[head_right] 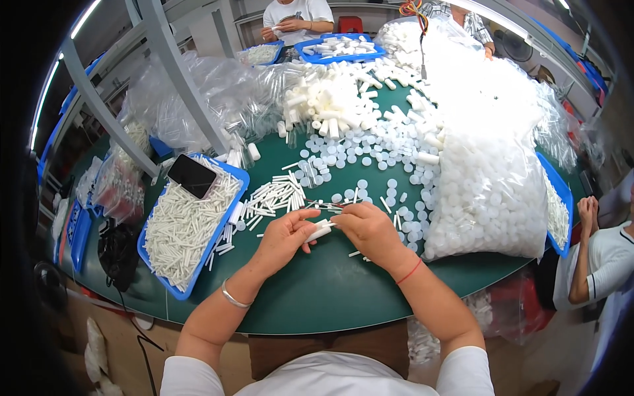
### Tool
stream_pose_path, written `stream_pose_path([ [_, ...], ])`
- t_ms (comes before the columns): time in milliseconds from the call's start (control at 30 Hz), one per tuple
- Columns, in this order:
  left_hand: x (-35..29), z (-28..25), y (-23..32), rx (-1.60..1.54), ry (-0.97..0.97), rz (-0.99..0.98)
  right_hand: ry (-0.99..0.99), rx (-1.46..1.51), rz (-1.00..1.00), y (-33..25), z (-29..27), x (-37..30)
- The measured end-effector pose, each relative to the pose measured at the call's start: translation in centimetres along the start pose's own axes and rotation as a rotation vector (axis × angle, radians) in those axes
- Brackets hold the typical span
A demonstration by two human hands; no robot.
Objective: Assembling small plastic toy components by joining white caps to tubes at a factory workbench.
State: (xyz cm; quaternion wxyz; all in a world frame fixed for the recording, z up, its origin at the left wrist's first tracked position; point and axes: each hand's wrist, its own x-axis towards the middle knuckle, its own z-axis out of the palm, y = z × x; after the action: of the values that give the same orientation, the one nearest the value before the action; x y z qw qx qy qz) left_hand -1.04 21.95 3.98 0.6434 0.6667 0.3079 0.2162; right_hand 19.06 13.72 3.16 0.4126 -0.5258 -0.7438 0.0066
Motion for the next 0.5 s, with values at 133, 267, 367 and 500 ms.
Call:
stream_pose_path([
  [133,0.0,0.2,0.2,0.052,0.01,-0.02,-0.037,-0.103,-0.072,-0.5,0.1,0.1],
  [267,-0.3,0.4,0.5,0.075,0.034,-0.025,-0.145,-0.001,-0.093,-2.0,-0.2,0.4],
  [367,0.2,0.4,1.1,0.087,-0.006,-0.042,-0.129,0.077,-0.117,-2.0,0.2,0.3],
  [500,2.5,-0.3,2.0,0.32,0.072,0.116,-0.05,-0.017,-0.037,-1.3,0.0,0.1],
])
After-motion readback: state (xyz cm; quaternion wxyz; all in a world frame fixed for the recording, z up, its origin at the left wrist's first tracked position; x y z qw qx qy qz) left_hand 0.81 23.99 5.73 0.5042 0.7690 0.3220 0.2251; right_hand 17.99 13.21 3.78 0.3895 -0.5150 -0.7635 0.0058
